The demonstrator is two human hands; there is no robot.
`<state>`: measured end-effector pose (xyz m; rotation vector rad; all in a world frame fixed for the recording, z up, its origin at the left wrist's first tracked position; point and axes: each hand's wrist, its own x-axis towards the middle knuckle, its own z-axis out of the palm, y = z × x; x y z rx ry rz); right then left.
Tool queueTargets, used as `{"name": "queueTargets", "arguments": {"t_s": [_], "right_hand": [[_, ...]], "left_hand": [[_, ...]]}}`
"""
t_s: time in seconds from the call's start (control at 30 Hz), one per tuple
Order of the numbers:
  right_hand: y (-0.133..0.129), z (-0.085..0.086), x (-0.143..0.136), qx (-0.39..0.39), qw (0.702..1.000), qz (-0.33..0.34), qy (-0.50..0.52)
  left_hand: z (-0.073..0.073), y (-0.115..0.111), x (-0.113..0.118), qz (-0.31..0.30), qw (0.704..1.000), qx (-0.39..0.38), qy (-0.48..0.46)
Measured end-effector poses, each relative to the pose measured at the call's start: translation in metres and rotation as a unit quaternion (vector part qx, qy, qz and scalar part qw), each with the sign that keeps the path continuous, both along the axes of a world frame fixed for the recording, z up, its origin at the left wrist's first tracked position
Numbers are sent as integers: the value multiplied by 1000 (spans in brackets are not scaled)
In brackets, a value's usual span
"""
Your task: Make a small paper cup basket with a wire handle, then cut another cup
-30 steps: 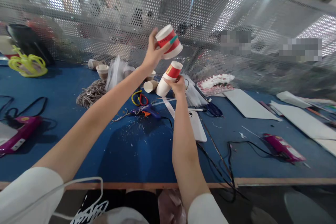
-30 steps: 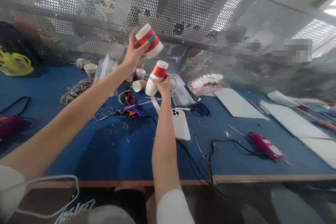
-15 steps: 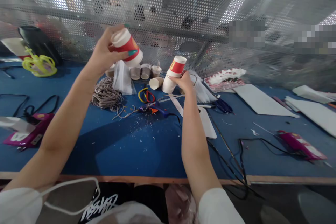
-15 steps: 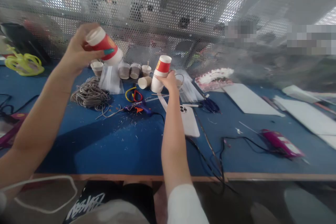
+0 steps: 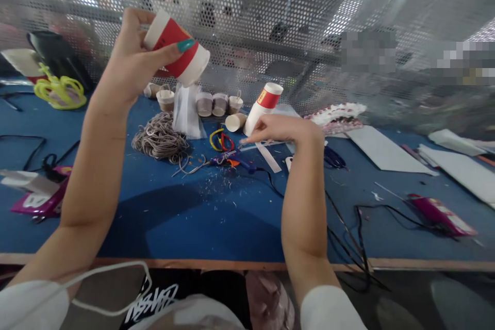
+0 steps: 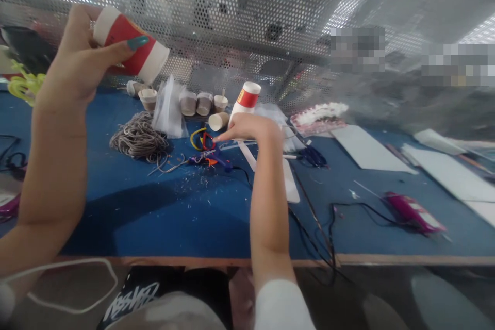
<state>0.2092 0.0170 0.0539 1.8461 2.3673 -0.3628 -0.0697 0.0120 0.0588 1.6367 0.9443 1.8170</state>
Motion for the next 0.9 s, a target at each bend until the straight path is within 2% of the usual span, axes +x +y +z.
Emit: {"name": "queueTargets", "arguments": {"t_s": [0.07,0.17,0.27,0.37,0.47,0.67,0.77,0.9], "right_hand": [[-16,-9,-17,-36,998,10,-58],[-30,-43,-28,-32,993,17,-114],[-38,-82,-24,-20,991,6,-136],[-47,-104,-16,10,992,4,-126],[-55,-112,-14,55,990,-7,-128],[-73,-113,-31,176,975,-3,-139],[-83,-111,-39,254,958,-28,-134],[-95,-102,-45,365,920,-49,-134]], "left_hand": [[2,-3,-3,9,1000,0,2],[4,-5,-8,13,1000,13,-3],[3,-6,-11,12,999,37,-14],[3,-6,-14,13,999,40,-17],[5,-10,-15,22,999,23,-12],[9,-18,-18,64,997,31,-19],[9,-19,-21,71,997,30,-9],[7,-17,-26,65,997,39,-9]]}}
